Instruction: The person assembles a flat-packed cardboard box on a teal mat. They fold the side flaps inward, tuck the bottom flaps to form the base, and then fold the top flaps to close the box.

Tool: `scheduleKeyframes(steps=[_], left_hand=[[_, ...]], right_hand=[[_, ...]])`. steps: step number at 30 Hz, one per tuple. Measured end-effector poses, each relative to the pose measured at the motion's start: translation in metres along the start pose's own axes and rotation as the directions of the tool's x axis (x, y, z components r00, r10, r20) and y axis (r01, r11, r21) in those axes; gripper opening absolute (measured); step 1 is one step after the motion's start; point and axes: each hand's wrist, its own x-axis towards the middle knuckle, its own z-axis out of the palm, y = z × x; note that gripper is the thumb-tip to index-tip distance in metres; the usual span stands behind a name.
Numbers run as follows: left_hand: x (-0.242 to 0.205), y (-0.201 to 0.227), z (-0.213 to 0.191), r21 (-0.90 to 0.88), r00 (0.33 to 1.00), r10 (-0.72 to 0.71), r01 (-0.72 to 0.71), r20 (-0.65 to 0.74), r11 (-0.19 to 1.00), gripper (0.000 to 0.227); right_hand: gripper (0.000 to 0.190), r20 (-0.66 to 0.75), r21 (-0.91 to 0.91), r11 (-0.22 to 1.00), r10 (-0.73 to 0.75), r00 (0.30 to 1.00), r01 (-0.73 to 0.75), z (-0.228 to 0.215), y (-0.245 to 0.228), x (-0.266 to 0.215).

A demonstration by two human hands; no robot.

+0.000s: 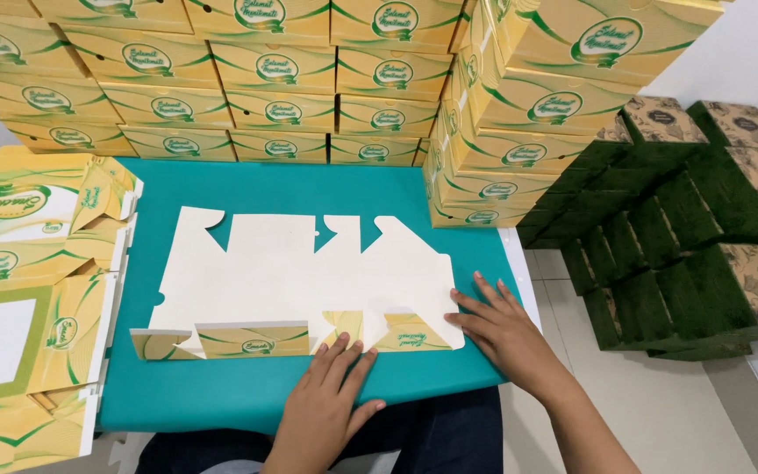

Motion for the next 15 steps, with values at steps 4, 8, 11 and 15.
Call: scheduleKeyframes(steps=[4, 8, 11, 15], left_hand=[[-0.005, -0.002, -0.004, -0.05, 0.998, -0.018, 0.015, -0.068, 0.999, 0.062], [-0.015, -0.016, -0.01, -0.026, 0.977, -0.142, 0.139, -0.159, 0.99, 0.057], [-0.021, -0.031, -0.023, -0.071, 0.962, -0.24, 0.233, -0.129, 0.97, 0.045], [-0.03, -0.044, -0.035, -0.085, 0.936, -0.349, 0.345, -0.036, 0.935, 0.037]], right_hand=[[0.019, -0.061, 0.101, 0.989, -0.098, 0.993, 0.104, 0.008, -0.006, 0.001], [0.008, -0.115, 0.158, 0.952, -0.244, 0.963, 0.261, 0.024, -0.042, 0.006], [0.009, -0.128, 0.222, 0.916, -0.311, 0.942, 0.333, 0.03, -0.081, 0.016], [0.007, -0.114, 0.301, 0.885, -0.337, 0.935, 0.356, 0.024, -0.129, 0.032]])
